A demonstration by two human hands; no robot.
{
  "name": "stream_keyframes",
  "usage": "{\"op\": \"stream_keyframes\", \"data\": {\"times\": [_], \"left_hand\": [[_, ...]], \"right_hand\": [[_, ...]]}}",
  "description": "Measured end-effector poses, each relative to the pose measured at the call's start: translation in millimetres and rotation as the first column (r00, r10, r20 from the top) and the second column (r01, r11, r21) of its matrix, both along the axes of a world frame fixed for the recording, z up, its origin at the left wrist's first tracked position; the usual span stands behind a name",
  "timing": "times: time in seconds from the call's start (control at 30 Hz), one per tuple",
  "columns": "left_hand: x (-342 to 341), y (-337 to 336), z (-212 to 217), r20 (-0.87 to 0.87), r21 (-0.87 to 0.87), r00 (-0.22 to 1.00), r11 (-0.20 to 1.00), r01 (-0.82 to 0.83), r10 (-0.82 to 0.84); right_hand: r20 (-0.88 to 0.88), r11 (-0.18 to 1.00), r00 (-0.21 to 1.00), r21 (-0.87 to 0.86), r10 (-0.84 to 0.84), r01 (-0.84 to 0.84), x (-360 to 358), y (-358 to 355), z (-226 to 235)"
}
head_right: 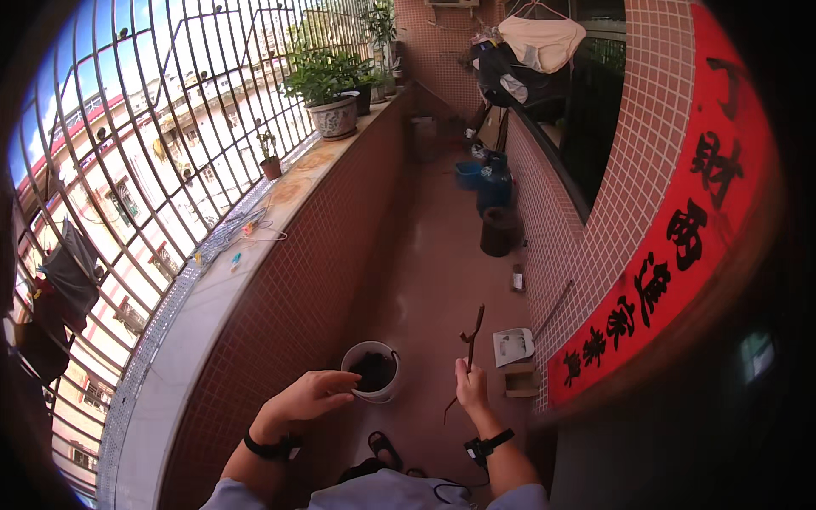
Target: The recorder takes wet clothes from a bucket, puts them on hangers, and uses a laundry fork to hang them on a high rack on the balcony.
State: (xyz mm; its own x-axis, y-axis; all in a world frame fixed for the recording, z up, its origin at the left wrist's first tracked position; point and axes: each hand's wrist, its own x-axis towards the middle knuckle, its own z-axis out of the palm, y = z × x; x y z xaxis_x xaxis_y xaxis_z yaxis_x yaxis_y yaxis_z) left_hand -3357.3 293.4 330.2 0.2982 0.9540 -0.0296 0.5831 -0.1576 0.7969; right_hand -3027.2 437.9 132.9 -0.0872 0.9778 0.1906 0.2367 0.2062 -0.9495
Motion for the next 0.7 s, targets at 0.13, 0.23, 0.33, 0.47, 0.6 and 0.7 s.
{"op": "stream_keyframes", "data": {"times": [0.13, 0.23, 0.33, 0.47, 0.6, 0.7], "left_hand": [[-52.7, 38.6, -16.3, 0.06, -0.008, 0.991, 0.992, -0.122, 0.122], [-90.7, 72.6, -31.8, 0.083, -0.076, 0.949, 0.952, -0.298, 0.304], [-120.9, 114.9, -50.1, 0.186, -0.032, 0.949, 0.967, -0.253, 0.255], [-144.5, 180.7, -69.0, 0.304, -0.152, 0.908, 0.955, -0.253, 0.289], [-134.6, 219.2, -75.2, 0.173, -0.154, 0.954, 0.963, -0.22, 0.246], [-122.4, 251.3, -63.1, 0.072, -0.138, 0.975, 0.97, -0.198, 0.21]], "right_hand": [[-0.35, 0.91, 0.84, -0.168, -0.415, 0.379, 88.3, 63.1, -45.5], [-0.355, 0.743, 0.653, -0.303, -0.669, 0.597, 152.3, 105.5, -74.7], [-0.432, 0.616, 0.457, -0.376, -0.777, 0.692, 197.5, 123.9, -93.2], [-0.4, 0.473, 0.299, -0.465, -0.867, 0.749, 234.4, 132.0, -101.3], [-0.454, 0.51, 0.287, -0.51, -0.843, 0.692, 266.1, 121.7, -114.2], [-0.506, 0.52, 0.249, -0.511, -0.825, 0.684, 292.2, 135.1, -126.9]]}}
